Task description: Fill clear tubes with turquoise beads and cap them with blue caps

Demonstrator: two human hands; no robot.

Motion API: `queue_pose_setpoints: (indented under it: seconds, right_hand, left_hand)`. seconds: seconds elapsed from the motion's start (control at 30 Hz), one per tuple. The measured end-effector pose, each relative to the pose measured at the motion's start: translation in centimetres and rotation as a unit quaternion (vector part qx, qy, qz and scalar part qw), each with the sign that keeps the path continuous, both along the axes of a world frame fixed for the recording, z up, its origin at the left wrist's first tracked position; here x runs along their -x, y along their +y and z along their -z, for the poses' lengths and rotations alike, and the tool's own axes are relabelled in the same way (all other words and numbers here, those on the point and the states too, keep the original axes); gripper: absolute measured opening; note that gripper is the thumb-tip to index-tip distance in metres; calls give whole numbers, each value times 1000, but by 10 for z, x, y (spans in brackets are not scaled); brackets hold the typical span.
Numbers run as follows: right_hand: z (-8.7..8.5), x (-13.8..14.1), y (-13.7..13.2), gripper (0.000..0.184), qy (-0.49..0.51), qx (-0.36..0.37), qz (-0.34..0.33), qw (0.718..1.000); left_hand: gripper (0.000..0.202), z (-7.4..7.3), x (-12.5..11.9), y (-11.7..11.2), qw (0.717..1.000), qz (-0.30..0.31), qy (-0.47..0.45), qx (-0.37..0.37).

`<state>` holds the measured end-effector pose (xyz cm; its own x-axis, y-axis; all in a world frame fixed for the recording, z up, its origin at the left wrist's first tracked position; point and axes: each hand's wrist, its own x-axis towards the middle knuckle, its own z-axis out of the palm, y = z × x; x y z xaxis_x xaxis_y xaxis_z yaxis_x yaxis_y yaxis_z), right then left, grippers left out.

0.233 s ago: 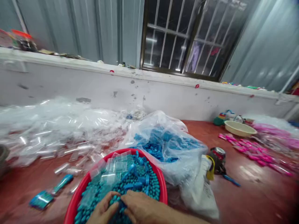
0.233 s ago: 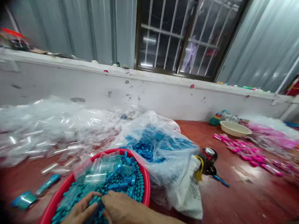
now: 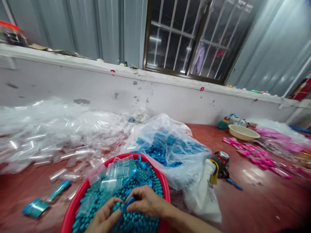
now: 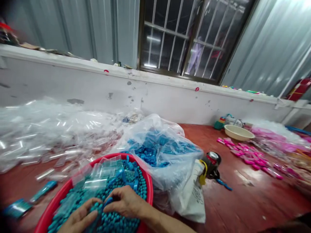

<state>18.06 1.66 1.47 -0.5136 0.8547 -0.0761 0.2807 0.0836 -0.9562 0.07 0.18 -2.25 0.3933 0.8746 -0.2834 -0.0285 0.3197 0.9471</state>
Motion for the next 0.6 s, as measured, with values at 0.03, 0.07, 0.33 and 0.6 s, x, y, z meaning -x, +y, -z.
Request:
queue_pose_setpoints:
  seconds: [0.03, 0.07, 0.33, 0.6]
  right_hand:
    - [-2, 2, 0, 16, 22, -22, 5, 1000]
    - [-5, 4, -1, 15, 32, -58, 19, 998]
    - [-5, 10, 5, 15, 99, 33, 101, 989]
    - [-10, 8, 7, 13, -113, -223, 76, 965]
  left_hand:
    - [50, -3, -1, -2, 1000, 3, -3, -4]
    - [50, -8, -1, -4, 1000, 9, -12, -6]
    - [37, -32, 4, -12, 994, -21, -104, 23]
    - [36, -32, 6, -11, 993, -22, -113, 40]
